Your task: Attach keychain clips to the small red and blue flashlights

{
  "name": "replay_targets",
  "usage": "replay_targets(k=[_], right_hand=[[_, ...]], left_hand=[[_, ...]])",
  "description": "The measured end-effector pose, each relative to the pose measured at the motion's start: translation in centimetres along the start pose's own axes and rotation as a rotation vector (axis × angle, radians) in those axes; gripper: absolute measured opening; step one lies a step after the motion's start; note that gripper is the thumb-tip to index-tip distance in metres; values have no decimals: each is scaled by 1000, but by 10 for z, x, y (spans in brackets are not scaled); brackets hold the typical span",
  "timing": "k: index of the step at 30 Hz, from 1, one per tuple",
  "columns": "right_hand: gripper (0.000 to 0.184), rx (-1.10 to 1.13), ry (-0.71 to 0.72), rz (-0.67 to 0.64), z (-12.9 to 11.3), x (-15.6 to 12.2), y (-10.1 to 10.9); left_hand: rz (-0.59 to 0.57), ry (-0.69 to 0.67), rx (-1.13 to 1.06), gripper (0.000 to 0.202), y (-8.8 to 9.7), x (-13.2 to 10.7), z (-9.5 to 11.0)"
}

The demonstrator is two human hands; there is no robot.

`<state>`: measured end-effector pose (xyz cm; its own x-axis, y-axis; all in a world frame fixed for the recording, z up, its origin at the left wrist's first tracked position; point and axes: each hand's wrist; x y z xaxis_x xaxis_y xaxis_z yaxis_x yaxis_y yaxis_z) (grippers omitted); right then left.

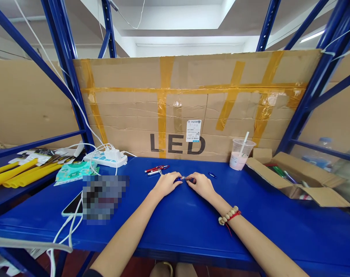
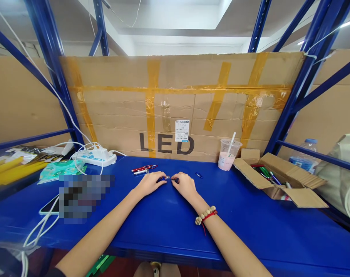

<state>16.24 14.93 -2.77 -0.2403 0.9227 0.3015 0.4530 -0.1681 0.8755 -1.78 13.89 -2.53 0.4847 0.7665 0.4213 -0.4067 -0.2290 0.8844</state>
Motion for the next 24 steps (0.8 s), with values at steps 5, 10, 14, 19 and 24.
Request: replay_targets(k=[5, 10, 14, 19, 24], right_hand=[[21, 58, -41, 49, 0, 2, -1], [30, 108, -37, 101, 4, 4, -5], [30, 115, -43, 143, 7, 5, -8], [21, 118, -40, 137, 9, 6, -8], [18, 251, -23, 137, 11, 8, -9]], left_hand=[[-1, -2, 13, 17, -1, 1, -1], [-5, 8, 5, 17, 1, 1, 1], [-13, 23, 9, 18, 2, 0, 3], [0, 5, 10, 17, 1, 0, 2], [7, -7, 36, 18, 0, 0, 2]])
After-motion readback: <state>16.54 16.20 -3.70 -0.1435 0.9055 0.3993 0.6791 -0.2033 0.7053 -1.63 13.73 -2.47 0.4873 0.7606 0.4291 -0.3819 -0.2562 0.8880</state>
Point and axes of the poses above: each hand's wrist, its own x-axis towards the middle knuckle, its own y-axis out of the back of the hand, z = x × y, and after that the axes turned 4 degrees about -y, right-handed
